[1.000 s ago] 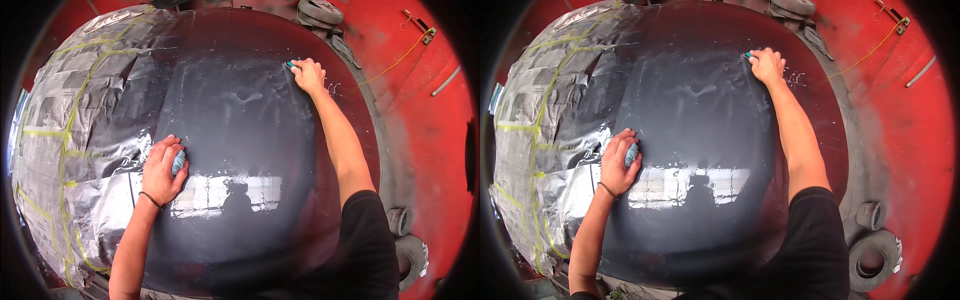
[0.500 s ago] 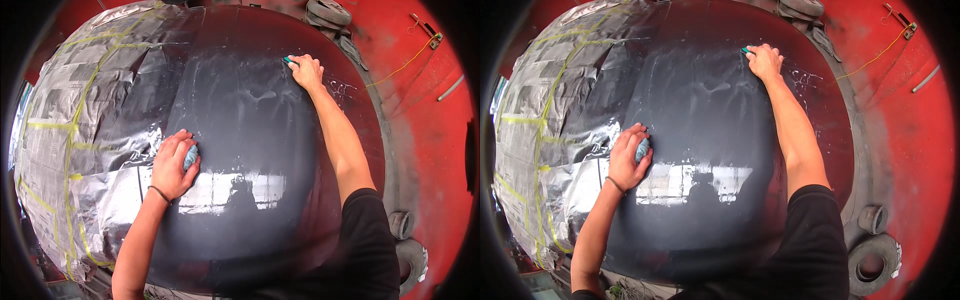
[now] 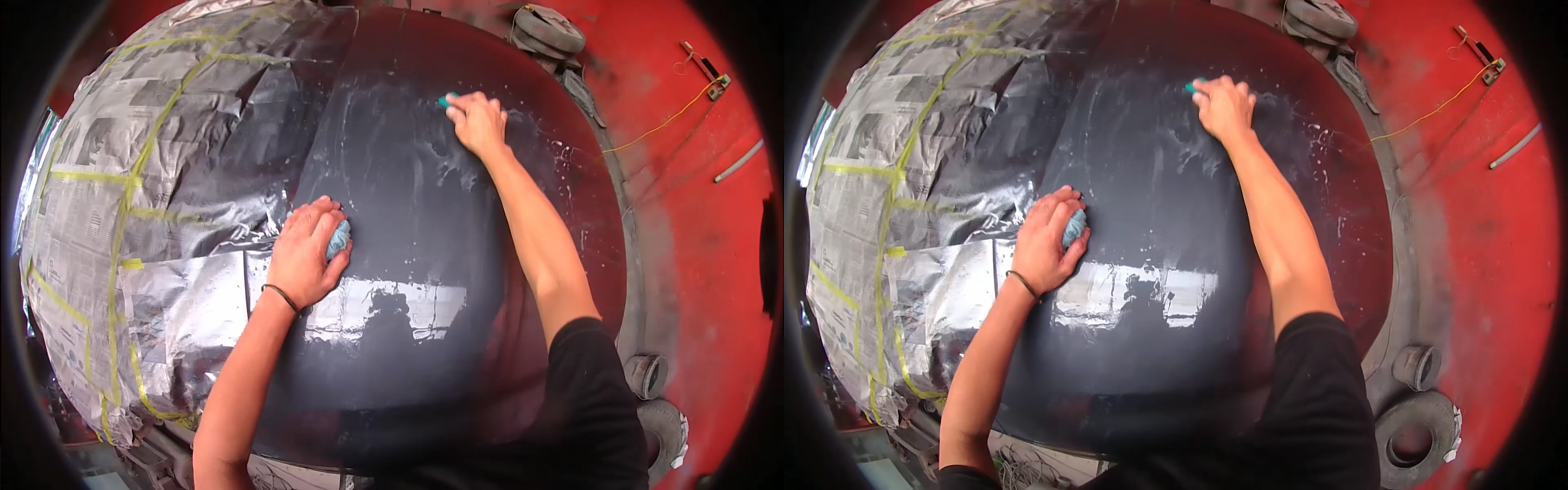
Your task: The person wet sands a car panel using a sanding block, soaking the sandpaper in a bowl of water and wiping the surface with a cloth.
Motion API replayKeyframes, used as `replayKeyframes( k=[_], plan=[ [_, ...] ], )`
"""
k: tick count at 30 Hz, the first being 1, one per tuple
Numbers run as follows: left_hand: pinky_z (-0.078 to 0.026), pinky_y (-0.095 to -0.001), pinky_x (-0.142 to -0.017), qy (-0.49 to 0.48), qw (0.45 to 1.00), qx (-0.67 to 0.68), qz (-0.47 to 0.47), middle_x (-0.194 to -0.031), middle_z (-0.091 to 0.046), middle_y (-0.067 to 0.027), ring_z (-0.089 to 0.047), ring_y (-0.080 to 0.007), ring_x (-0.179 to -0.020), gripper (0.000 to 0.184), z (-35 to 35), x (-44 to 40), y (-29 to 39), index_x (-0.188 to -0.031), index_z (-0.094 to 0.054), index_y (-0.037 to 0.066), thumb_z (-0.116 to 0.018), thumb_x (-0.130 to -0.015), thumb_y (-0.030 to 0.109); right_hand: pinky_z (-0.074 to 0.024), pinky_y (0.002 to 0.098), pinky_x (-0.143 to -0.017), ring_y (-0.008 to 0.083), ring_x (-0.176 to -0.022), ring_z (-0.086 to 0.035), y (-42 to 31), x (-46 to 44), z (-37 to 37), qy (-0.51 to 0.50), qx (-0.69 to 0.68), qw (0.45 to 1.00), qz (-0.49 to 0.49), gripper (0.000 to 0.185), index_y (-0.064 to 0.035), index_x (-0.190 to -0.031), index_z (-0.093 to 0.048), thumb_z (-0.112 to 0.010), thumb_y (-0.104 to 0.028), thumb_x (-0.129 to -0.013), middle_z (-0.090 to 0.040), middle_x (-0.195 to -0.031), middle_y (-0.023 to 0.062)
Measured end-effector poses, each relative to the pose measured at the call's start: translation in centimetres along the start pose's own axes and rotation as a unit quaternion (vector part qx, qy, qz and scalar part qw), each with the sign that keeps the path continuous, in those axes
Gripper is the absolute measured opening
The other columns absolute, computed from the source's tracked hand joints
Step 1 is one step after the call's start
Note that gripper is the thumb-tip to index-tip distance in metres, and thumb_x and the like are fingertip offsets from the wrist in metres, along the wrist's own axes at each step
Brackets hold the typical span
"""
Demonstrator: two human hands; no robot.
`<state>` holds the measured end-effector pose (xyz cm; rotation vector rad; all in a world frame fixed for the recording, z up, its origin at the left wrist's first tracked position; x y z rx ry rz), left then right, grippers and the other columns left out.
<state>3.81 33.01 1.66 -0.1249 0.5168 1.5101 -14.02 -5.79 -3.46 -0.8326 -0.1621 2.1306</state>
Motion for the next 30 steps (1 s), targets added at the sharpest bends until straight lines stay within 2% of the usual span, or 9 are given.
replayKeyframes(
  k=[4, 8, 12, 14, 18, 20, 25, 27, 30],
  plan=[
    [-0.049, -0.0538, -0.122, 0.004, 1.000, -0.001, 0.000, -0.146, -0.070, -0.0188, -0.062, -0.0424, -0.144, 0.040, 0.3, -0.2, 0.1, -0.131, -0.070, 0.005, -0.081, -0.094, 0.016, -0.0476, 0.0503, -0.103, 0.0325, -0.118, -0.063, -4.6, 10.2, 5.6, -0.051, -0.067, 0.983, 0.162, 0.030, -0.0286, -0.133, -0.086, -0.079, -0.030, -0.103, -0.074, -0.136, 0.0030],
    [-0.049, -0.0532, -0.122, -0.002, 1.000, 0.008, 0.008, -0.145, -0.070, -0.0181, -0.062, -0.0413, -0.144, 0.038, 0.4, -0.6, -0.2, -0.128, -0.071, 0.006, -0.082, -0.094, 0.018, -0.0462, 0.0510, -0.104, 0.0317, -0.117, -0.063, -5.6, 6.9, 3.5, -0.057, -0.026, 0.985, 0.160, 0.029, -0.0294, -0.132, -0.086, -0.078, -0.030, -0.104, -0.074, -0.135, 0.0020],
    [-0.049, -0.0531, -0.122, -0.005, 1.000, 0.009, 0.009, -0.144, -0.070, -0.0181, -0.062, -0.0407, -0.144, 0.039, 0.5, -0.2, -0.7, -0.128, -0.071, 0.005, -0.082, -0.094, 0.019, -0.0458, 0.0562, -0.109, 0.0363, -0.124, -0.064, -6.3, -3.4, -3.9, -0.016, -0.009, 0.999, 0.043, 0.030, -0.0268, -0.133, -0.087, -0.076, -0.032, -0.106, -0.076, -0.136, 0.0039],
    [-0.049, -0.0529, -0.122, -0.001, 1.000, 0.009, -0.005, -0.143, -0.071, -0.0181, -0.062, -0.0406, -0.144, 0.039, 0.3, -0.2, -0.6, -0.128, -0.071, 0.005, -0.083, -0.094, 0.019, -0.0463, 0.0559, -0.110, 0.0368, -0.124, -0.064, -6.9, -3.0, -4.2, 0.001, -0.004, 1.000, 0.024, 0.030, -0.0265, -0.133, -0.087, -0.077, -0.031, -0.105, -0.076, -0.137, 0.0047],
    [-0.049, -0.0533, -0.122, -0.004, 1.000, 0.015, 0.009, -0.146, -0.068, -0.0184, -0.061, -0.0409, -0.145, 0.037, 0.3, -0.2, -0.4, -0.128, -0.070, 0.004, -0.082, -0.095, 0.017, -0.0473, 0.0495, -0.104, 0.0316, -0.119, -0.063, -10.9, 7.5, 1.2, -0.032, -0.056, 0.977, 0.205, 0.031, -0.0282, -0.132, -0.087, -0.079, -0.030, -0.102, -0.074, -0.132, 0.0027],
    [-0.048, -0.0537, -0.123, -0.002, 1.000, 0.022, 0.010, -0.147, -0.068, -0.0185, -0.061, -0.0414, -0.145, 0.039, 0.1, -0.2, -0.5, -0.130, -0.069, 0.004, -0.081, -0.095, 0.016, -0.0464, 0.0493, -0.101, 0.0303, -0.116, -0.062, -13.2, 10.6, 2.6, -0.040, -0.088, 0.969, 0.227, 0.031, -0.0285, -0.131, -0.086, -0.082, -0.029, -0.100, -0.074, -0.129, 0.0007],
    [-0.044, -0.0552, -0.129, -0.008, 0.999, 0.037, 0.005, -0.149, -0.066, -0.0190, -0.059, -0.0431, -0.147, 0.049, -0.3, 0.3, -1.2, -0.141, -0.063, 0.004, -0.081, -0.095, 0.013, -0.0474, 0.0523, -0.102, 0.0338, -0.118, -0.064, -15.1, 1.4, -3.1, -0.021, -0.038, 0.991, 0.127, 0.029, -0.0282, -0.133, -0.084, -0.076, -0.028, -0.105, -0.075, -0.133, 0.0023],
    [-0.044, -0.0562, -0.129, -0.011, 0.999, 0.049, 0.004, -0.150, -0.066, -0.0200, -0.059, -0.0440, -0.148, 0.052, -0.3, 0.5, -1.3, -0.142, -0.061, 0.004, -0.081, -0.095, 0.011, -0.0471, 0.0531, -0.102, 0.0360, -0.119, -0.063, -15.6, 1.7, -4.5, 0.009, -0.032, 0.995, 0.095, 0.030, -0.0295, -0.132, -0.085, -0.076, -0.026, -0.104, -0.074, -0.131, 0.0031],
    [-0.047, -0.0552, -0.125, 0.014, 0.998, 0.066, 0.006, -0.147, -0.066, -0.0214, -0.062, -0.0449, -0.142, 0.056, -0.5, 0.6, -1.5, -0.145, -0.059, 0.005, -0.081, -0.094, 0.007, -0.0486, 0.0518, -0.100, 0.0359, -0.117, -0.062, -18.1, 8.5, -0.2, -0.026, -0.058, 0.986, 0.154, 0.032, -0.0314, -0.131, -0.087, -0.077, -0.023, -0.102, -0.073, -0.132, 0.0065]
  ],
)
Point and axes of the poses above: each hand's wrist, its own x-axis away from the middle knuckle, its own z-axis out of the back of the hand, y = z × x, the point moved 1 cm from there along -x, towards the middle knuckle
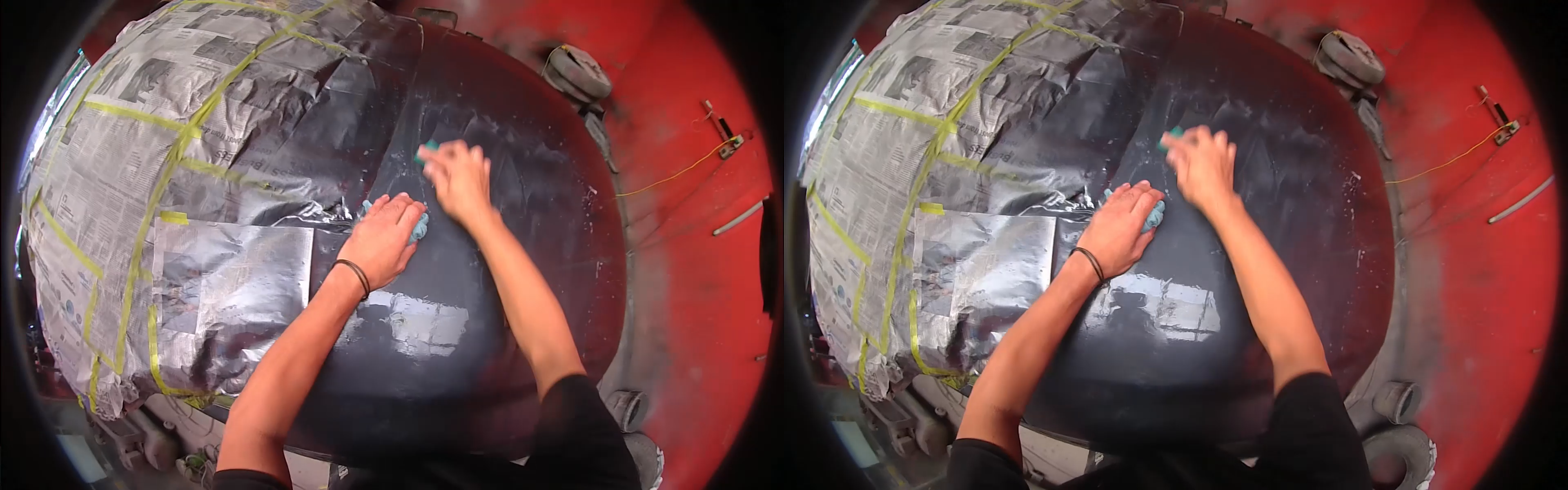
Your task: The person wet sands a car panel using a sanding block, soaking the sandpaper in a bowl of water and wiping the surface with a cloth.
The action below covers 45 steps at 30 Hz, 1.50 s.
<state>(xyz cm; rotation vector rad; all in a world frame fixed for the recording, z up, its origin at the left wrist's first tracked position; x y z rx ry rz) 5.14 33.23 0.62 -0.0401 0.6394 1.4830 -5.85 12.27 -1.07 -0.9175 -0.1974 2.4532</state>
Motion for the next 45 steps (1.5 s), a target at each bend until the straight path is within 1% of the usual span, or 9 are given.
replayKeyframes(
  k=[4, 9, 16, 20, 23, 26, 34, 38, 45],
  plan=[
    [-0.057, -0.0502, -0.107, 0.057, 0.988, 0.131, 0.065, -0.137, -0.068, -0.0212, -0.069, -0.0439, -0.126, 0.055, 1.4, 1.0, 0.8, -0.145, -0.060, 0.006, -0.077, -0.093, 0.002, -0.0477, 0.0523, -0.100, 0.0354, -0.116, -0.063, -4.9, 4.6, 2.3, -0.025, 0.000, 0.999, 0.046, 0.033, -0.0324, -0.132, -0.086, -0.076, -0.025, -0.102, -0.072, -0.134, 0.0067],
    [-0.059, -0.0452, -0.097, 0.192, 0.936, 0.258, 0.145, -0.121, -0.071, -0.0223, -0.073, -0.0438, -0.111, 0.040, 5.9, 9.0, 5.2, -0.138, -0.066, 0.002, -0.075, -0.099, 0.002, -0.0484, 0.0566, -0.107, 0.0378, -0.125, -0.065, -0.5, -7.6, -3.9, -0.035, 0.081, 0.991, -0.103, 0.031, -0.0317, -0.136, -0.085, -0.074, -0.033, -0.107, -0.075, -0.137, 0.0065],
    [-0.063, -0.0401, -0.073, 0.131, 0.932, 0.274, 0.200, -0.110, -0.077, -0.0169, -0.077, -0.0346, -0.086, 0.044, 13.8, 24.1, 8.3, -0.126, -0.075, 0.005, -0.089, -0.084, 0.004, -0.0478, 0.0488, -0.102, 0.0317, -0.118, -0.063, -7.1, 0.7, -0.6, -0.015, 0.070, 0.996, -0.053, 0.031, -0.0299, -0.133, -0.087, -0.079, -0.028, -0.103, -0.072, -0.127, 0.0064],
    [-0.062, -0.0408, -0.078, 0.111, 0.922, 0.279, 0.243, -0.110, -0.077, -0.0189, -0.077, -0.0354, -0.088, 0.036, 13.6, 25.8, 7.7, -0.120, -0.076, 0.003, -0.084, -0.085, 0.003, -0.0469, 0.0505, -0.103, 0.0304, -0.119, -0.064, -4.5, -3.7, -2.2, -0.037, 0.098, 0.993, -0.059, 0.033, -0.0309, -0.134, -0.087, -0.080, -0.028, -0.102, -0.073, -0.128, 0.0071],
    [-0.063, -0.0424, -0.075, 0.135, 0.922, 0.272, 0.241, -0.113, -0.078, -0.0190, -0.078, -0.0371, -0.087, 0.038, 12.7, 25.8, 7.5, -0.122, -0.077, 0.007, -0.089, -0.086, 0.011, -0.0522, 0.0612, -0.107, 0.0384, -0.127, -0.069, 0.3, -11.0, -5.9, -0.037, 0.175, 0.978, -0.107, 0.036, -0.0340, -0.138, -0.085, -0.077, -0.034, -0.103, -0.078, -0.133, 0.0100],
    [-0.064, -0.0444, -0.077, 0.130, 0.918, 0.283, 0.244, -0.117, -0.078, -0.0214, -0.078, -0.0397, -0.092, 0.045, 12.9, 26.5, 7.3, -0.126, -0.077, 0.007, -0.090, -0.083, 0.009, -0.0513, 0.0603, -0.109, 0.0410, -0.130, -0.068, 1.9, -15.5, -7.9, -0.048, 0.197, 0.962, -0.184, 0.032, -0.0338, -0.135, -0.087, -0.077, -0.038, -0.104, -0.076, -0.137, 0.0154],
    [-0.064, -0.0448, -0.076, 0.129, 0.915, 0.308, 0.225, -0.117, -0.079, -0.0198, -0.079, -0.0379, -0.092, 0.044, 12.9, 26.0, 6.8, -0.125, -0.077, 0.008, -0.093, -0.084, 0.013, -0.0524, 0.0595, -0.106, 0.0380, -0.124, -0.068, 1.1, -12.1, -6.7, -0.041, 0.194, 0.977, -0.080, 0.034, -0.0300, -0.135, -0.087, -0.076, -0.040, -0.104, -0.075, -0.125, 0.0151],
    [-0.064, -0.0441, -0.077, 0.115, 0.917, 0.309, 0.223, -0.117, -0.079, -0.0190, -0.079, -0.0377, -0.092, 0.043, 12.5, 26.6, 6.6, -0.124, -0.078, 0.007, -0.094, -0.085, 0.014, -0.0536, 0.0620, -0.107, 0.0439, -0.128, -0.069, 3.8, -18.4, -9.6, -0.048, 0.199, 0.958, -0.198, 0.033, -0.0308, -0.133, -0.087, -0.075, -0.041, -0.104, -0.074, -0.134, 0.0227],
    [-0.064, -0.0448, -0.080, 0.128, 0.904, 0.353, 0.205, -0.116, -0.078, -0.0211, -0.079, -0.0390, -0.093, 0.043, 13.7, 26.5, 7.0, -0.125, -0.077, 0.005, -0.093, -0.085, 0.012, -0.0544, 0.0581, -0.109, 0.0417, -0.127, -0.069, -4.2, -9.5, -5.4, -0.062, 0.193, 0.966, -0.158, 0.034, -0.0298, -0.133, -0.088, -0.078, -0.043, -0.102, -0.072, -0.126, 0.0225]
  ],
)
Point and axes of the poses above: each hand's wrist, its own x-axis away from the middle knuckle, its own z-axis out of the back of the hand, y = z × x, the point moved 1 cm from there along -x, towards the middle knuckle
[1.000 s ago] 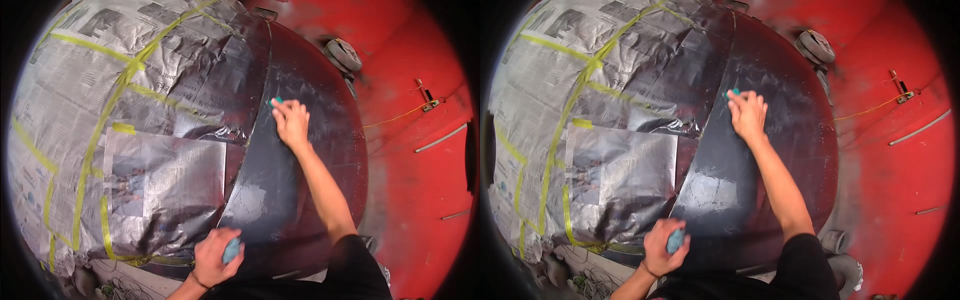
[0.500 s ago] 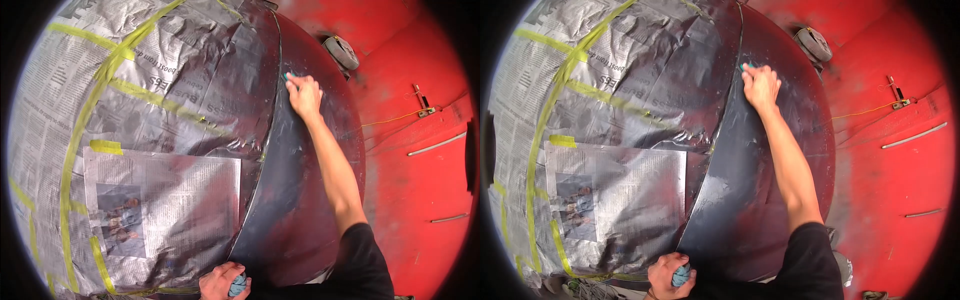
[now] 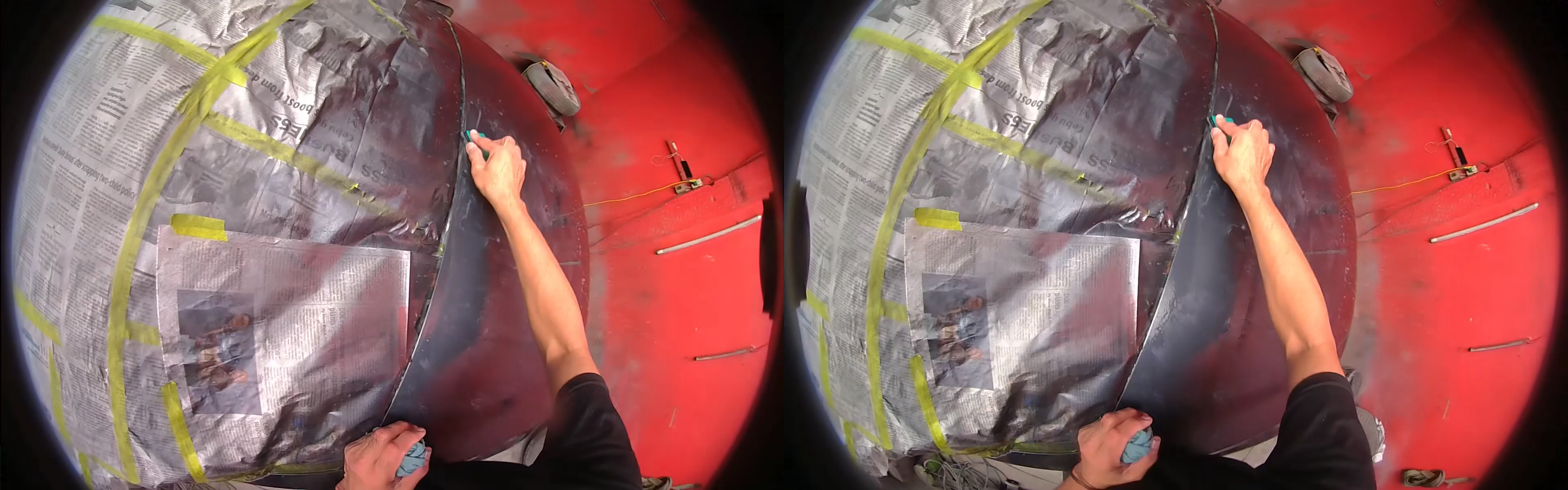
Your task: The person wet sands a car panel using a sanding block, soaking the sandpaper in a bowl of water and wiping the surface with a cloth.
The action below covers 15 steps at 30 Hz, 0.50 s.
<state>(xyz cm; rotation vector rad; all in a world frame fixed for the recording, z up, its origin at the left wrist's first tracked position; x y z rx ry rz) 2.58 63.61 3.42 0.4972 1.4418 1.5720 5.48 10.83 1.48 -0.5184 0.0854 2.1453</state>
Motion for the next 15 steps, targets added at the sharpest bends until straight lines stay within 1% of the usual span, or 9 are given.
replayKeyframes(
  k=[3, 5, 7, 8, 9, 10, 11, 12, 15],
  plan=[
    [-0.065, -0.0453, -0.081, -0.008, 1.000, 0.016, 0.006, -0.118, -0.078, -0.0207, -0.079, -0.0393, -0.094, 0.045, 0.2, 0.1, -0.1, -0.127, -0.077, 0.005, -0.093, -0.085, 0.012, -0.0555, 0.0594, -0.109, 0.0422, -0.128, -0.070, 0.1, -2.8, -1.3, 0.018, 0.029, 0.999, -0.012, 0.036, -0.0297, -0.133, -0.087, -0.077, -0.043, -0.101, -0.074, -0.129, 0.0232],
    [-0.065, -0.0450, -0.083, -0.013, 1.000, 0.017, 0.007, -0.120, -0.078, -0.0196, -0.079, -0.0398, -0.096, 0.048, 0.0, -0.3, -0.2, -0.130, -0.076, 0.006, -0.093, -0.085, 0.012, -0.0560, 0.0605, -0.110, 0.0435, -0.131, -0.070, 0.4, -6.8, -2.6, -0.007, -0.001, 0.996, -0.085, 0.036, -0.0295, -0.133, -0.088, -0.076, -0.042, -0.101, -0.074, -0.133, 0.0248],
    [-0.065, -0.0424, -0.081, -0.016, 1.000, 0.011, 0.005, -0.119, -0.078, -0.0180, -0.080, -0.0373, -0.094, 0.048, 0.2, -0.5, -0.3, -0.129, -0.075, 0.006, -0.093, -0.085, 0.012, -0.0567, 0.0608, -0.110, 0.0444, -0.132, -0.071, -0.2, -7.6, -2.9, -0.002, 0.026, 0.995, -0.101, 0.036, -0.0289, -0.132, -0.088, -0.076, -0.042, -0.100, -0.075, -0.136, 0.0250],
    [-0.064, -0.0399, -0.079, -0.020, 1.000, 0.009, 0.003, -0.117, -0.078, -0.0170, -0.080, -0.0345, -0.091, 0.045, 0.1, -0.5, -0.4, -0.127, -0.076, 0.006, -0.093, -0.085, 0.012, -0.0583, 0.0606, -0.107, 0.0465, -0.127, -0.073, -0.4, -6.0, -2.4, 0.034, 0.017, 0.996, -0.081, 0.035, -0.0262, -0.128, -0.089, -0.076, -0.043, -0.100, -0.076, -0.131, 0.0260],
    [-0.064, -0.0375, -0.076, -0.021, 1.000, 0.010, -0.006, -0.114, -0.078, -0.0160, -0.080, -0.0318, -0.088, 0.043, 0.0, -0.6, -0.8, -0.124, -0.076, 0.006, -0.093, -0.085, 0.012, -0.0590, 0.0612, -0.105, 0.0496, -0.122, -0.073, -0.4, -4.0, -1.6, 0.024, -0.017, 0.998, -0.059, 0.035, -0.0219, -0.123, -0.091, -0.076, -0.045, -0.101, -0.076, -0.128, 0.0299],
    [-0.065, -0.0366, -0.075, -0.008, 1.000, 0.003, -0.025, -0.115, -0.078, -0.0156, -0.081, -0.0300, -0.088, 0.047, -0.3, -0.2, -1.3, -0.126, -0.075, 0.007, -0.095, -0.084, 0.016, -0.0590, 0.0627, -0.099, 0.0517, -0.115, -0.073, -0.7, -1.0, -1.2, 0.067, -0.006, 0.997, -0.026, 0.039, -0.0166, -0.117, -0.092, -0.073, -0.049, -0.104, -0.074, -0.120, 0.0337],
    [-0.068, -0.0398, -0.080, -0.023, 1.000, 0.011, -0.008, -0.118, -0.078, -0.0161, -0.082, -0.0313, -0.094, 0.048, -0.2, 0.0, -1.4, -0.128, -0.076, 0.008, -0.094, -0.085, 0.017, -0.0577, 0.0625, -0.094, 0.0515, -0.108, -0.072, -2.7, 3.0, 0.9, 0.084, 0.009, 0.996, -0.023, 0.043, -0.0126, -0.111, -0.091, -0.071, -0.050, -0.107, -0.072, -0.112, 0.0333],
    [-0.067, -0.0395, -0.080, -0.024, 0.999, 0.019, -0.010, -0.119, -0.078, -0.0158, -0.082, -0.0313, -0.093, 0.048, -0.2, 0.2, -1.5, -0.129, -0.076, 0.008, -0.093, -0.085, 0.018, -0.0561, 0.0611, -0.092, 0.0505, -0.104, -0.070, -3.6, 7.0, 1.9, 0.110, 0.002, 0.994, -0.008, 0.044, -0.0108, -0.106, -0.091, -0.070, -0.049, -0.108, -0.068, -0.106, 0.0307],
    [-0.067, -0.0393, -0.081, -0.019, 0.999, 0.035, -0.009, -0.119, -0.078, -0.0150, -0.082, -0.0312, -0.092, 0.050, -0.4, 0.3, -1.7, -0.131, -0.075, 0.008, -0.093, -0.086, 0.018, -0.0550, 0.0577, -0.091, 0.0448, -0.103, -0.069, -7.5, 16.0, 6.2, 0.063, -0.081, 0.994, -0.030, 0.033, -0.0122, -0.111, -0.091, -0.081, -0.042, -0.102, -0.065, -0.101, 0.0221]
  ],
)
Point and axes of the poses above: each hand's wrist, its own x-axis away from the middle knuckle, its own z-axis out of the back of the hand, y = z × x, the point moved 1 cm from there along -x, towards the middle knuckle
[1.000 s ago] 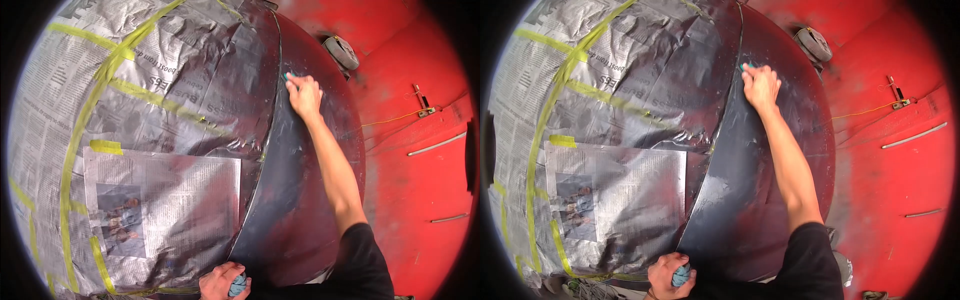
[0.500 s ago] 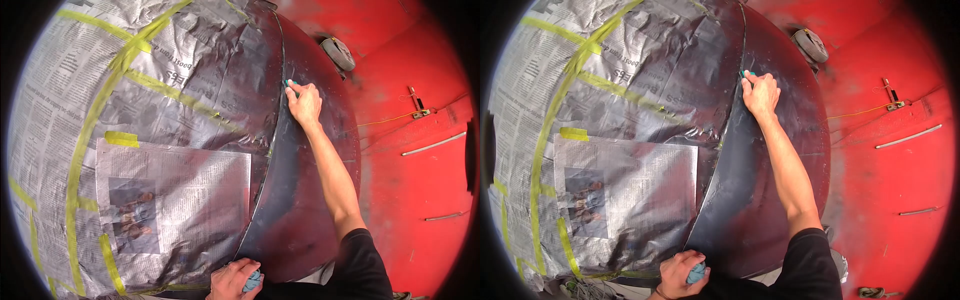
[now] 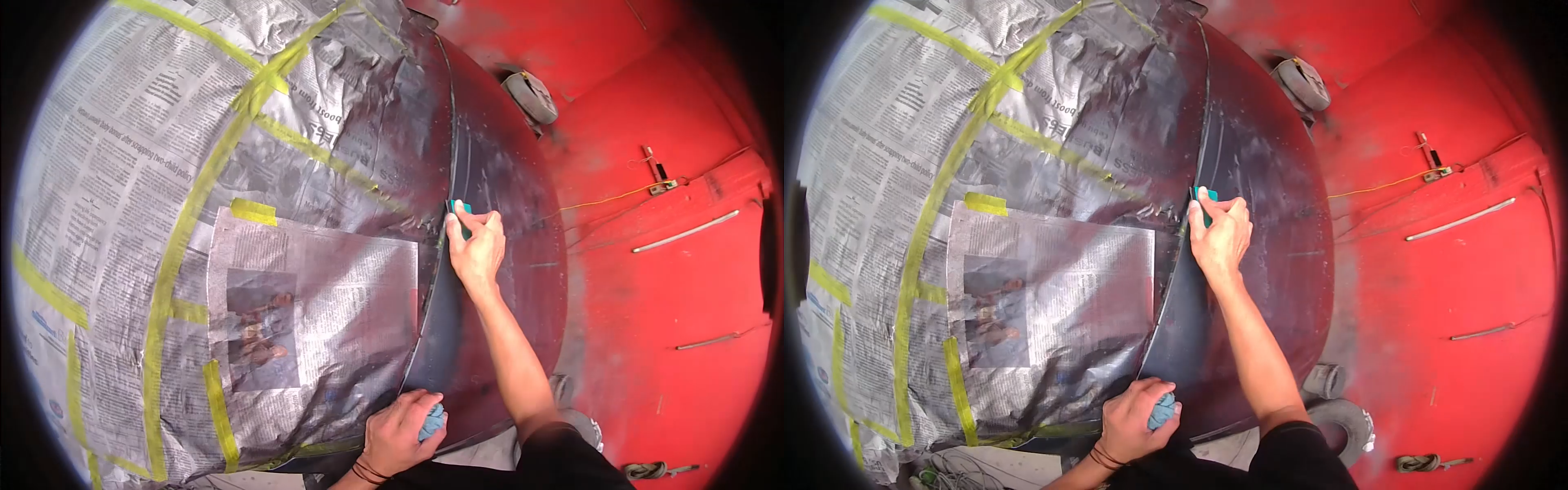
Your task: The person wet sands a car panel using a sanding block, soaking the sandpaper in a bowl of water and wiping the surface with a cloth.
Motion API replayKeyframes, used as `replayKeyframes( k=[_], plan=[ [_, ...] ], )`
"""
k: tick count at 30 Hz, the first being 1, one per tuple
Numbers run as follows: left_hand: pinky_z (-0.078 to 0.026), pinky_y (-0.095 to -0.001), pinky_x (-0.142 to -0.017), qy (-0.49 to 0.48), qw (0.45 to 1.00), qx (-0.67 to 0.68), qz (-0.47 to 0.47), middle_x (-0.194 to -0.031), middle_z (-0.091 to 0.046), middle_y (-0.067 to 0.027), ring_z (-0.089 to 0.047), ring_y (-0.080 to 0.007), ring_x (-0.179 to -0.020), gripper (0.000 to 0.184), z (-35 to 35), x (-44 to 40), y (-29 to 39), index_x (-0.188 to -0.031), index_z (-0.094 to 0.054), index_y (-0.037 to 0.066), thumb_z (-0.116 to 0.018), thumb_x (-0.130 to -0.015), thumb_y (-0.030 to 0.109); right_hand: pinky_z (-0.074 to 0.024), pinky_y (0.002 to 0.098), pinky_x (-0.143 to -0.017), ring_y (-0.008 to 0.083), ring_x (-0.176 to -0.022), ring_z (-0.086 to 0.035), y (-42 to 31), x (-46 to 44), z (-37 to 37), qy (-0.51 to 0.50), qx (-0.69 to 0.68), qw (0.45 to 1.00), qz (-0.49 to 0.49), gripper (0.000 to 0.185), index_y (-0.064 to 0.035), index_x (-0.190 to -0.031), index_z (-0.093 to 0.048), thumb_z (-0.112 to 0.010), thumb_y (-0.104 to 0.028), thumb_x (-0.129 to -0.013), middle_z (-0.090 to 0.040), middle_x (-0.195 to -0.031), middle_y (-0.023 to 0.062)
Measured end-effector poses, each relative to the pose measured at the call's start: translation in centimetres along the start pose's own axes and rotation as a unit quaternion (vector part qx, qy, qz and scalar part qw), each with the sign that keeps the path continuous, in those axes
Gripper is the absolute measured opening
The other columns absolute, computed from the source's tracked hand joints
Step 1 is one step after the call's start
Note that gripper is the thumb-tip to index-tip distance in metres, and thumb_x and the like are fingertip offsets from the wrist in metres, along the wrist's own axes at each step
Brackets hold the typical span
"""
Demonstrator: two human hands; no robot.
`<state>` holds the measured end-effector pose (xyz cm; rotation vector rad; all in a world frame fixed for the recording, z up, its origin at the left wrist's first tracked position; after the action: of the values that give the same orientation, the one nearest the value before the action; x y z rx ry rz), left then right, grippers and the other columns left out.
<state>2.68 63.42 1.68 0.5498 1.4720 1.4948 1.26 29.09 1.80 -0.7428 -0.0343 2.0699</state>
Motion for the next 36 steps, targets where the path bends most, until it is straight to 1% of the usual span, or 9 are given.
replayKeyframes(
  k=[4, 7, 10, 12, 16, 22, 30, 34, 36],
  plan=[
    [-0.067, -0.0396, -0.081, 0.006, 1.000, -0.005, -0.009, -0.121, -0.078, -0.0138, -0.081, -0.0316, -0.093, 0.053, 0.0, 0.2, 0.0, -0.134, -0.074, 0.009, -0.093, -0.085, 0.019, -0.0567, 0.0601, -0.097, 0.0498, -0.110, -0.071, 3.5, -8.5, -4.8, 0.032, 0.108, 0.994, -0.011, 0.044, -0.0140, -0.112, -0.092, -0.069, -0.051, -0.107, -0.070, -0.111, 0.0325],
    [-0.065, -0.0394, -0.076, 0.011, 1.000, 0.003, -0.014, -0.115, -0.078, -0.0145, -0.081, -0.0321, -0.088, 0.046, 0.3, -0.4, 0.1, -0.128, -0.075, 0.008, -0.093, -0.086, 0.014, -0.0597, 0.0605, -0.100, 0.0507, -0.113, -0.074, 7.7, -16.3, -8.7, 0.017, 0.087, 0.994, -0.071, 0.039, -0.0213, -0.121, -0.091, -0.076, -0.051, -0.101, -0.073, -0.117, 0.0350],
    [-0.065, -0.0409, -0.076, 0.019, 1.000, -0.001, -0.017, -0.116, -0.078, -0.0147, -0.080, -0.0338, -0.090, 0.045, 0.4, -0.5, 0.3, -0.128, -0.074, 0.008, -0.091, -0.087, 0.013, -0.0582, 0.0560, -0.100, 0.0462, -0.115, -0.074, 4.5, -9.7, -5.4, 0.012, 0.099, 0.994, -0.042, 0.041, -0.0206, -0.126, -0.090, -0.075, -0.051, -0.103, -0.073, -0.117, 0.0303],
    [-0.065, -0.0416, -0.076, 0.023, 0.999, 0.020, -0.017, -0.115, -0.077, -0.0156, -0.080, -0.0344, -0.089, 0.042, 0.3, -0.6, 0.3, -0.127, -0.074, 0.006, -0.090, -0.088, 0.011, -0.0544, 0.0528, -0.086, 0.0405, -0.094, -0.069, 2.7, 0.1, -2.0, 0.066, 0.042, 0.993, 0.091, 0.034, -0.0172, -0.126, -0.090, -0.081, -0.040, -0.102, -0.067, -0.099, 0.0214],
    [-0.066, -0.0421, -0.077, 0.051, 0.997, 0.055, -0.024, -0.116, -0.077, -0.0164, -0.080, -0.0352, -0.092, 0.046, 0.3, -0.3, 0.3, -0.130, -0.071, 0.004, -0.088, -0.087, 0.010, -0.0515, 0.0450, -0.084, 0.0315, -0.092, -0.066, -4.4, 13.4, 6.4, -0.001, -0.002, 0.999, 0.039, 0.030, -0.0193, -0.126, -0.090, -0.086, -0.028, -0.098, -0.064, -0.097, 0.0129],
    [-0.062, -0.0412, -0.072, 0.054, 0.996, 0.058, -0.040, -0.108, -0.076, -0.0165, -0.076, -0.0331, -0.086, 0.043, 0.4, 0.3, 0.5, -0.127, -0.071, 0.002, -0.088, -0.088, 0.005, -0.0565, 0.0558, -0.095, 0.0436, -0.105, -0.071, 1.5, -1.3, -2.1, 0.042, 0.082, 0.996, 0.022, 0.038, -0.0155, -0.125, -0.089, -0.077, -0.044, -0.104, -0.069, -0.107, 0.0261],
    [-0.062, -0.0417, -0.068, 0.047, 0.986, 0.084, -0.133, -0.101, -0.074, -0.0074, -0.075, -0.0284, -0.076, 0.048, -0.6, -0.6, 4.6, -0.133, -0.074, 0.010, -0.093, -0.088, 0.012, -0.0514, 0.0507, -0.085, 0.0356, -0.097, -0.065, -3.8, 25.1, 10.3, -0.066, -0.024, 0.994, 0.089, 0.034, -0.0238, -0.135, -0.086, -0.083, -0.029, -0.101, -0.067, -0.108, 0.0141],
    [-0.060, -0.0412, -0.067, -0.004, 0.977, 0.071, -0.203, -0.102, -0.065, -0.0061, -0.074, -0.0266, -0.081, 0.076, -3.8, -2.6, 8.7, -0.146, -0.070, 0.011, -0.098, -0.075, 0.020, -0.0537, 0.0456, -0.091, 0.0318, -0.100, -0.066, -4.1, 16.4, 8.6, -0.033, -0.013, 0.993, 0.112, 0.036, -0.0132, -0.135, -0.085, -0.085, -0.020, -0.100, -0.070, -0.107, 0.0142],
    [-0.061, -0.0426, -0.066, 0.017, 0.975, 0.066, -0.212, -0.102, -0.065, -0.0094, -0.075, -0.0291, -0.076, 0.064, -5.9, -4.1, 9.4, -0.134, -0.072, 0.011, -0.097, -0.076, 0.021, -0.0536, 0.0445, -0.092, 0.0317, -0.101, -0.066, -3.8, 13.2, 6.8, -0.023, -0.046, 0.997, 0.055, 0.035, -0.0122, -0.136, -0.085, -0.084, -0.020, -0.102, -0.070, -0.106, 0.0157]
  ],
)
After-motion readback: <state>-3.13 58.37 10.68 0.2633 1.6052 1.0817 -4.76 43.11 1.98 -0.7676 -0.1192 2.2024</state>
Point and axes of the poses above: each hand's wrist, its own x-axis away from the middle knuckle, its own z-axis out of the back of the hand, y = z × x, the point moved 1 cm from there along -x, towards the middle knuckle
